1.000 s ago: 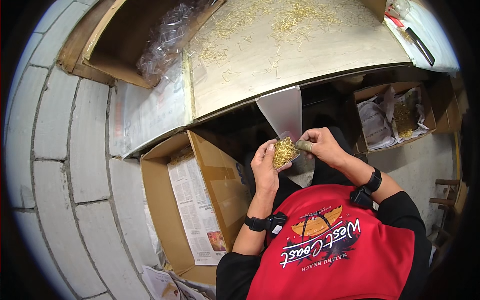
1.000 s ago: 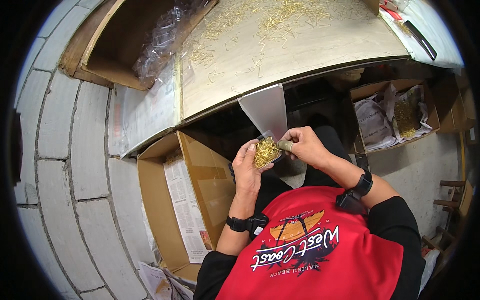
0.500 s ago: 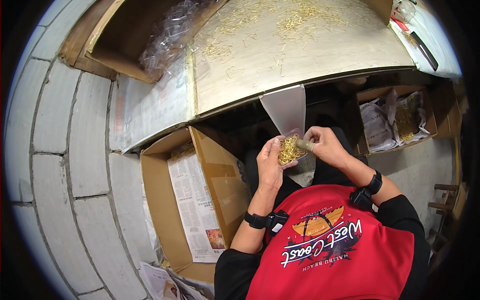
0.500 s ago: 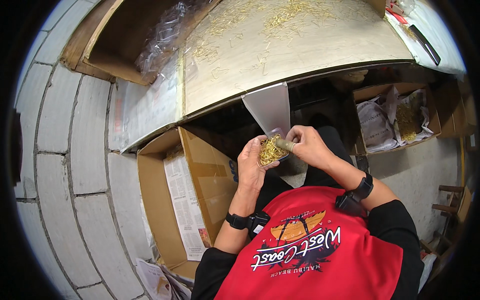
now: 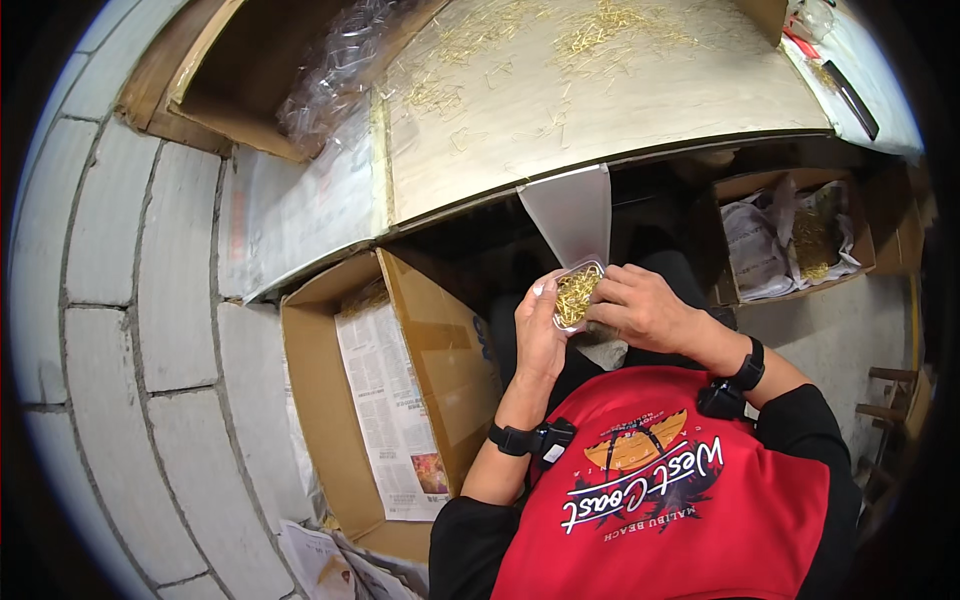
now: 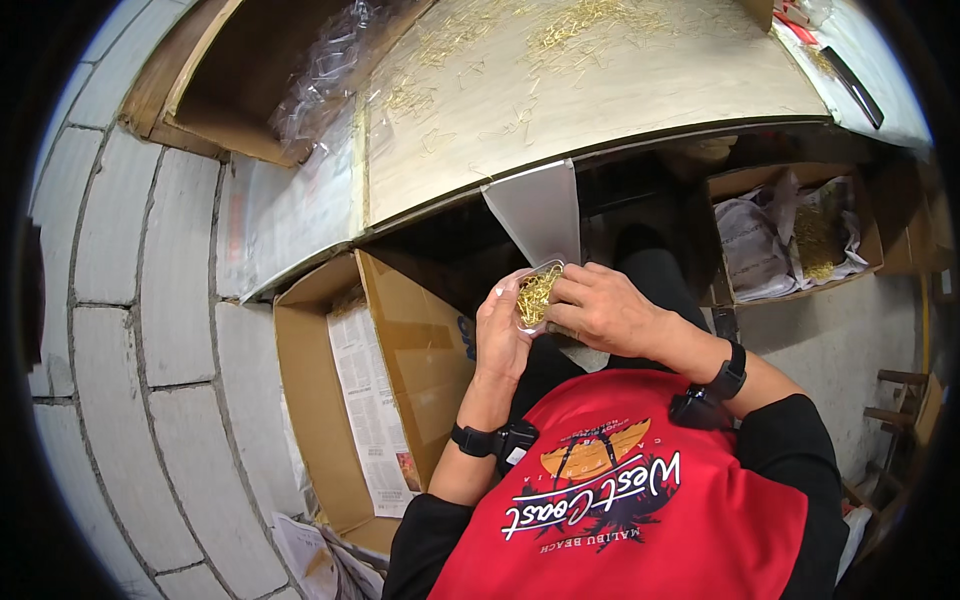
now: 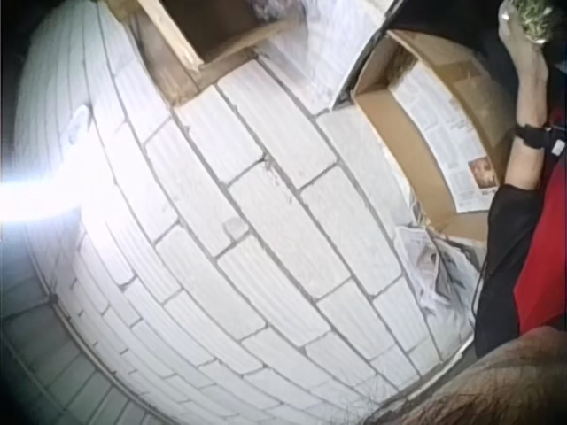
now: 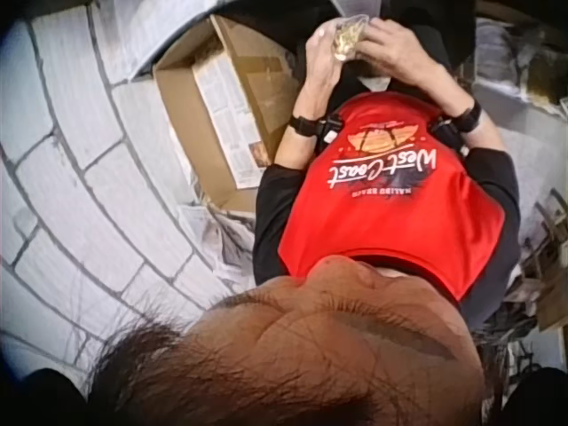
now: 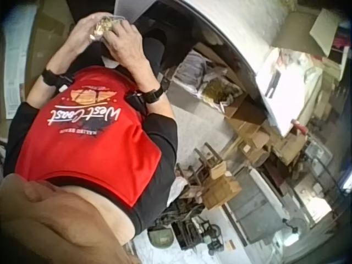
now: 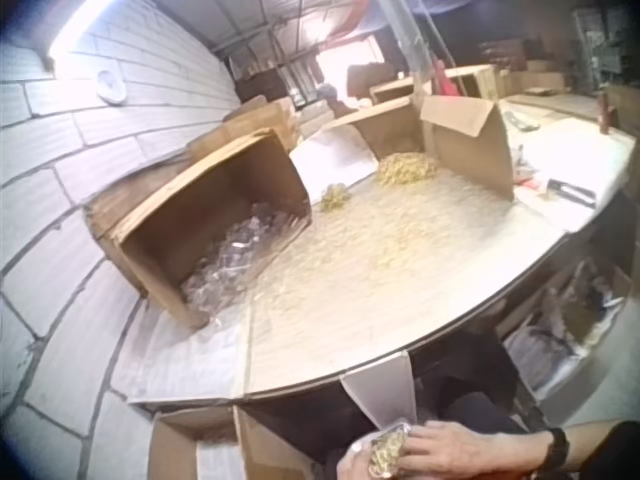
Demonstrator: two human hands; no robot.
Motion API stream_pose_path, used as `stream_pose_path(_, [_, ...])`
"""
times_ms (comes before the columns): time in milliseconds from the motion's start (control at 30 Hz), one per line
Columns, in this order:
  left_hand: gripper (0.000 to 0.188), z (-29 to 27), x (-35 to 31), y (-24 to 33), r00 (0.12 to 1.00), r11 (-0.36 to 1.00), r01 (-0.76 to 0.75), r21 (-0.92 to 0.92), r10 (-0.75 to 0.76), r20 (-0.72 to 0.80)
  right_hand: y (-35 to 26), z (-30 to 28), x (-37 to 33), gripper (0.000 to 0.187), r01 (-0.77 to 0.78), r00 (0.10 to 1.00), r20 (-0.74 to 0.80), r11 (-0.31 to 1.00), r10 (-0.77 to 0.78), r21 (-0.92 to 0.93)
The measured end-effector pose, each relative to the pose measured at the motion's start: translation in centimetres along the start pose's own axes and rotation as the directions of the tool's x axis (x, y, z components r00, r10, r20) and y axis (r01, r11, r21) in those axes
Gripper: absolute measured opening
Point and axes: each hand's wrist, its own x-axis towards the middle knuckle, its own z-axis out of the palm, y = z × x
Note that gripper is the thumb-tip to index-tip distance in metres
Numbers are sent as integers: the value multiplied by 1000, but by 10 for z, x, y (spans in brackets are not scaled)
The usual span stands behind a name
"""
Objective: The person scoops loose yellow noodles from a large cardboard box onto a table, then portions them into small clear plastic containers using a scoop. The person places each filled container into a cardboard box below the table.
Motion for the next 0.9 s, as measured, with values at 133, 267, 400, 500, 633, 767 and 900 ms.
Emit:
stream_pose_path(133, [27,7,-3,2,999,999,30,41,-30,11,-1,4,0,19,-40,999,28,999,40,8])
stream_pose_path(267, [30,7,0,-4,998,988,52,146,-56,25,-8,17,-2,18,-250,968,32,968,251,-26])
stream_pose_path(400, [38,5,1,1,996,996,68,64,-71,47,-14,3,9,18,-366,924,140,929,355,59])
stream_pose_path(500, [42,11,-1,15,995,998,55,-22,-53,82,-12,-2,11,18,-251,968,61,959,245,130])
stream_pose_path(633, [43,10,2,26,995,999,36,21,-38,94,-18,-7,18,18,-102,994,-32,995,101,-24])
stream_pose_path(767, [42,10,11,30,992,992,-4,125,-12,127,-18,-13,27,18,-63,992,-106,998,61,-7])
stream_pose_path(900, [38,20,-3,73,1000,991,1,130,-1,-1,-16,-41,37,29,-48,935,-342,991,89,127])
